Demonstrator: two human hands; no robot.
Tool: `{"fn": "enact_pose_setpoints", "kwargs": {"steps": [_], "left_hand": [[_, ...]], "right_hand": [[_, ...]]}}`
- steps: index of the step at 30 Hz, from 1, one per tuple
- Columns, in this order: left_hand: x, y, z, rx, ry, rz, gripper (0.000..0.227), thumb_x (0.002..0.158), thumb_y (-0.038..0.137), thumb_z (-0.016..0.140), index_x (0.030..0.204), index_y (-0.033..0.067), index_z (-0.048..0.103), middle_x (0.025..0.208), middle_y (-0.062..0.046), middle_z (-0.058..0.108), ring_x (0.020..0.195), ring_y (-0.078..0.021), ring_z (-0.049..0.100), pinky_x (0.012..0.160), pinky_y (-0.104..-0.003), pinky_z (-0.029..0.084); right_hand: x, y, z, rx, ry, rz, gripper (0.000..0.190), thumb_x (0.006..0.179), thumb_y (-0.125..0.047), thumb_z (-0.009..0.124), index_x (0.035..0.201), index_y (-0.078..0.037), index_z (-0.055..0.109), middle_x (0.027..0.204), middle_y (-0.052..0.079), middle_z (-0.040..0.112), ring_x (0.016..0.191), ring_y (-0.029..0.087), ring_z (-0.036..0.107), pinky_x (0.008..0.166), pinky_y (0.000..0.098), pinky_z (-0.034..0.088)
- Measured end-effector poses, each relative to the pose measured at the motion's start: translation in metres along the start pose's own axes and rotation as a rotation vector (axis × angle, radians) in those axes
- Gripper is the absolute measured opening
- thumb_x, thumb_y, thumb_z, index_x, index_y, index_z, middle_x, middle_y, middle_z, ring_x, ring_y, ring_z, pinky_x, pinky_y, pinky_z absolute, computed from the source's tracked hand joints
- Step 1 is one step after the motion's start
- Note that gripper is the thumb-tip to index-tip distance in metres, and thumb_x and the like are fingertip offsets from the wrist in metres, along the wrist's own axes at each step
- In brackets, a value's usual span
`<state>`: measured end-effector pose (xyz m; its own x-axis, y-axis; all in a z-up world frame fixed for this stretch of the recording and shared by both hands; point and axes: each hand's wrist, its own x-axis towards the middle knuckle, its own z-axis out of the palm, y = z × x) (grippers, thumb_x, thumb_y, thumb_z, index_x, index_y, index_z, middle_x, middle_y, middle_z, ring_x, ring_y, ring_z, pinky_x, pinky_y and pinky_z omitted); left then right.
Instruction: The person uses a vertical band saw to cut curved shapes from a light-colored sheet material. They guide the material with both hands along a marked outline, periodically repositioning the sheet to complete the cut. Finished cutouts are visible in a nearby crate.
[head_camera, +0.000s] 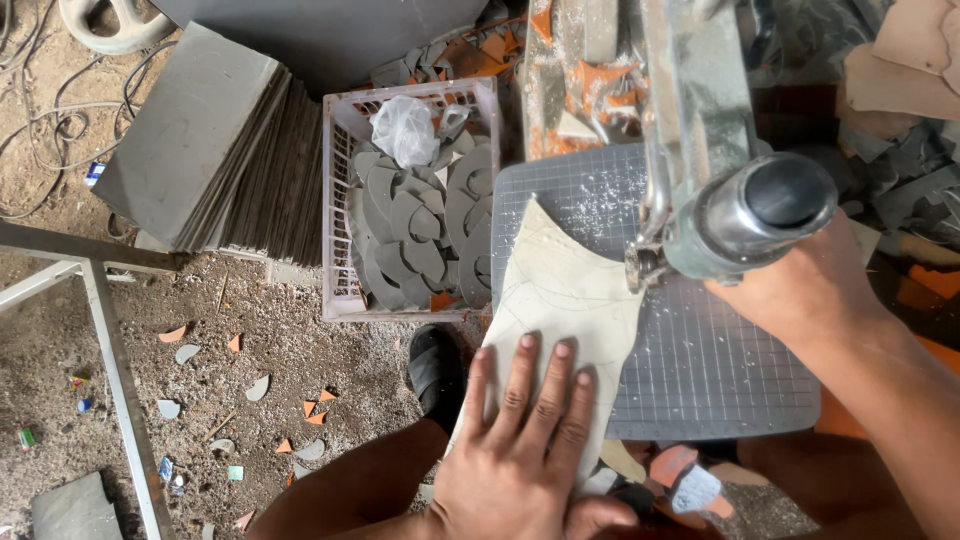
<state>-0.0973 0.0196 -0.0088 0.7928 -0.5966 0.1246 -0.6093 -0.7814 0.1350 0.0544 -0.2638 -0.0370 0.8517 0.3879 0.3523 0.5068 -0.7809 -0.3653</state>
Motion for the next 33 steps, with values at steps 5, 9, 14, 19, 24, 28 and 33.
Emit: {"fn": "enact_pose_setpoints", "kwargs": {"steps": [5,9,14,19,24,28,33], "left_hand": [[0.002,0.012,0.009,-0.062,0.015,0.016,0.094,0.102,0.071,0.024,0.147,-0.0080,0.048,0.156,-0.034,0.043,0.149,-0.0551,0.036,0.116,-0.078,0.022],[0.008,0.019,0.012,0.040,-0.003,0.087,0.078,0.109,0.055,0.028,0.147,-0.0114,0.044,0.155,-0.038,0.042,0.148,-0.0564,0.037,0.113,-0.079,0.024],[0.016,0.029,0.008,-0.044,0.020,0.086,0.070,0.110,0.045,0.034,0.141,-0.0174,0.047,0.149,-0.042,0.044,0.144,-0.0575,0.040,0.107,-0.082,0.027],[0.028,0.047,0.015,-0.029,0.156,0.012,0.056,0.115,0.037,0.045,0.132,-0.0145,0.056,0.141,-0.038,0.055,0.141,-0.0518,0.050,0.109,-0.081,0.032],[0.031,0.059,0.024,-0.050,0.161,0.012,0.061,0.116,0.039,0.045,0.133,-0.0180,0.056,0.139,-0.041,0.057,0.140,-0.0538,0.053,0.107,-0.083,0.032],[0.033,0.063,0.029,-0.032,0.147,0.030,0.061,0.115,0.038,0.043,0.132,-0.0194,0.055,0.140,-0.044,0.054,0.140,-0.0565,0.051,0.106,-0.084,0.032],[0.039,0.065,0.023,-0.089,0.098,0.039,0.061,0.114,0.033,0.041,0.136,-0.0231,0.049,0.141,-0.048,0.049,0.141,-0.0584,0.046,0.107,-0.084,0.028]], "right_hand": [[0.010,-0.005,-0.003,-0.080,-0.002,-0.035,0.014,0.082,-0.006,0.080,0.078,-0.004,0.067,0.076,0.013,0.070,0.066,0.026,0.066,0.062,0.0403,0.055],[0.015,-0.002,-0.003,-0.120,-0.046,-0.030,0.015,0.085,-0.003,0.077,0.076,-0.003,0.066,0.075,0.013,0.069,0.064,0.026,0.066,0.063,0.0407,0.055],[0.019,0.001,-0.001,-0.211,-0.134,0.030,0.013,0.086,-0.003,0.076,0.077,-0.002,0.067,0.076,0.016,0.071,0.064,0.027,0.068,0.060,0.0400,0.056],[0.020,0.004,-0.001,-0.254,-0.148,0.057,0.006,0.084,-0.005,0.075,0.084,-0.002,0.070,0.083,0.018,0.073,0.073,0.030,0.071,0.065,0.0410,0.058],[0.024,0.005,0.001,-0.218,-0.249,0.130,0.008,0.093,-0.007,0.072,0.086,-0.003,0.072,0.081,0.015,0.075,0.069,0.025,0.072,0.064,0.0399,0.060],[0.026,0.003,0.000,-0.230,-0.236,0.177,0.007,0.089,-0.008,0.073,0.085,-0.002,0.072,0.082,0.016,0.074,0.070,0.027,0.072,0.063,0.0398,0.060],[0.026,0.003,0.001,-0.292,-0.301,0.156,0.009,0.089,-0.009,0.072,0.081,-0.005,0.071,0.081,0.014,0.075,0.071,0.026,0.073,0.067,0.0399,0.061]]}}
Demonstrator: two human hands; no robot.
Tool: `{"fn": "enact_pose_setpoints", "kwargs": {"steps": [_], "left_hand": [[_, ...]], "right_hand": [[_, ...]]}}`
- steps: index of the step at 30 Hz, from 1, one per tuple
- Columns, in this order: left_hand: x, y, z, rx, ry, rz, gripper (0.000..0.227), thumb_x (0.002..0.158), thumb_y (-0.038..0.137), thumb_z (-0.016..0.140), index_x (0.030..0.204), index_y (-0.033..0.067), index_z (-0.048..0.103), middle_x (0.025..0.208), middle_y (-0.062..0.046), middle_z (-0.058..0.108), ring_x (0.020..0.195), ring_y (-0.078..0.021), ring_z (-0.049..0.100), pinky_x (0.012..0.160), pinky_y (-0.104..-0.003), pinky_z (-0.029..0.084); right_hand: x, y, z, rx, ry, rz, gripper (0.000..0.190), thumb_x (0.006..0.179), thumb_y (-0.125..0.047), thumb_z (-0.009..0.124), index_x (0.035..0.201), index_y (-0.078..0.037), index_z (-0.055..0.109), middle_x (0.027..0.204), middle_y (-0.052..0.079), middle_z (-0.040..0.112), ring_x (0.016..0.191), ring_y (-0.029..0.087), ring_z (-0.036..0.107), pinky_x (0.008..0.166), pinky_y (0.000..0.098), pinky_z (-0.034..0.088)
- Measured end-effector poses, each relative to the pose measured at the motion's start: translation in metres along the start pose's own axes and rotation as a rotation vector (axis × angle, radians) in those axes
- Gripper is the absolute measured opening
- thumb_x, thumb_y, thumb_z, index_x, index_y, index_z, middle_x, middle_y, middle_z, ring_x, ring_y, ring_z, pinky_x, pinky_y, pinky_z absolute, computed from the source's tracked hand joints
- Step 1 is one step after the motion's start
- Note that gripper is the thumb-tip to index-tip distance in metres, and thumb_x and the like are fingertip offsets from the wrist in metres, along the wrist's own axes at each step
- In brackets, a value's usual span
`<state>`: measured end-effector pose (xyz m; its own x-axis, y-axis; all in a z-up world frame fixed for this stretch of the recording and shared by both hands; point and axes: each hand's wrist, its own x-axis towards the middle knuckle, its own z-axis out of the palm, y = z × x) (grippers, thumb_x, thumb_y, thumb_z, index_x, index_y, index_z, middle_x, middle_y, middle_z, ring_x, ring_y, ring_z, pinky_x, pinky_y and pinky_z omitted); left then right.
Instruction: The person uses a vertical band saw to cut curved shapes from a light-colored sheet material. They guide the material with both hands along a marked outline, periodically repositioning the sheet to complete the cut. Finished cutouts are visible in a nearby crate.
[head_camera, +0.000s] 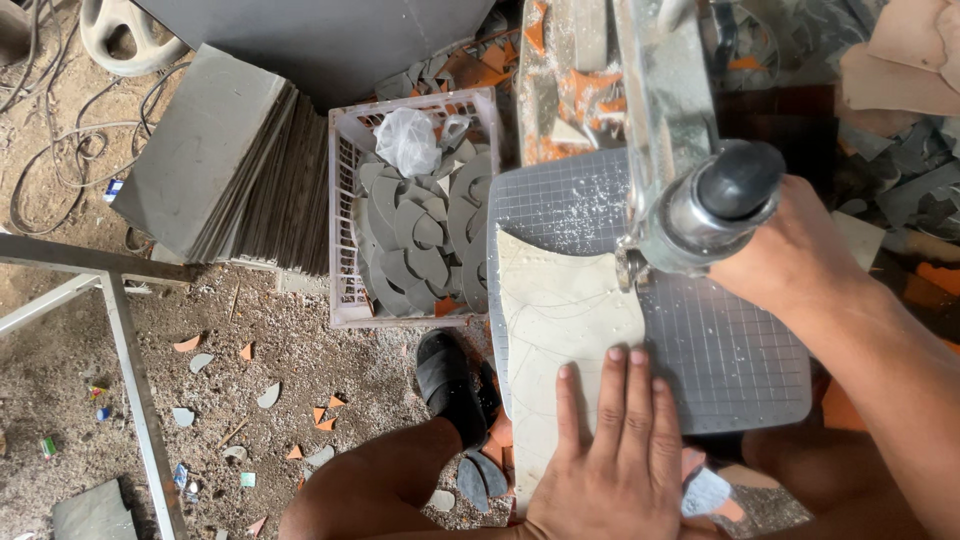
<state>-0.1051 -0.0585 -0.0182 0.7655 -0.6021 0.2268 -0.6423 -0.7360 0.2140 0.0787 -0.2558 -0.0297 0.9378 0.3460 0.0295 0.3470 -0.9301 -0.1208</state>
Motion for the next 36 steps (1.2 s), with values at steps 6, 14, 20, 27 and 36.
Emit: {"fn": "enact_pose_setpoints", "kwargs": {"steps": [6,14,20,27,36], "left_hand": [[0.004,0.019,-0.007,-0.426,0.027,-0.011,0.026,0.106,0.010,0.051,0.121,-0.0099,0.058,0.143,-0.042,0.056,0.140,-0.0521,0.050,0.109,-0.079,0.027],[0.006,-0.035,-0.021,-0.774,0.041,0.440,0.013,0.107,0.006,0.072,0.099,0.0009,0.062,0.103,-0.012,0.065,0.106,-0.0268,0.067,0.096,-0.045,0.060],[0.022,-0.125,-0.079,-0.060,-0.051,0.102,0.039,0.085,0.014,0.073,0.123,0.0089,0.072,0.140,-0.014,0.065,0.136,-0.0414,0.051,0.110,-0.063,0.041],[0.022,-0.110,-0.067,-0.138,-0.056,0.172,0.032,0.087,0.036,0.075,0.115,0.0191,0.076,0.134,-0.001,0.068,0.140,-0.0319,0.054,0.121,-0.064,0.037],[0.013,-0.110,-0.061,-0.087,-0.020,0.143,0.031,0.090,0.033,0.073,0.116,0.0173,0.076,0.133,-0.003,0.071,0.133,-0.0279,0.060,0.114,-0.059,0.044]], "right_hand": [[-0.016,-0.019,-0.023,0.092,0.176,-0.055,0.001,0.085,-0.003,0.069,0.086,-0.003,0.070,0.089,0.014,0.074,0.079,0.027,0.073,0.071,0.0389,0.061],[-0.122,-0.066,-0.030,0.275,0.134,-0.283,0.054,0.078,-0.037,0.070,0.127,-0.016,0.076,0.137,0.018,0.066,0.129,0.038,0.053,0.101,0.0499,0.045],[-0.134,-0.049,-0.015,0.224,0.216,-0.352,0.042,0.087,-0.043,0.063,0.125,-0.028,0.069,0.151,0.005,0.051,0.147,0.034,0.034,0.115,0.0552,0.028],[-0.142,-0.010,-0.018,0.057,0.058,-0.075,0.046,0.082,-0.024,0.064,0.128,-0.021,0.070,0.148,-0.001,0.057,0.149,0.029,0.040,0.122,0.0478,0.037],[-0.157,-0.031,0.000,0.103,0.184,-0.245,0.092,0.074,-0.083,0.053,0.135,-0.013,0.062,0.159,0.017,0.040,0.155,0.047,0.021,0.117,0.0719,0.018]]}}
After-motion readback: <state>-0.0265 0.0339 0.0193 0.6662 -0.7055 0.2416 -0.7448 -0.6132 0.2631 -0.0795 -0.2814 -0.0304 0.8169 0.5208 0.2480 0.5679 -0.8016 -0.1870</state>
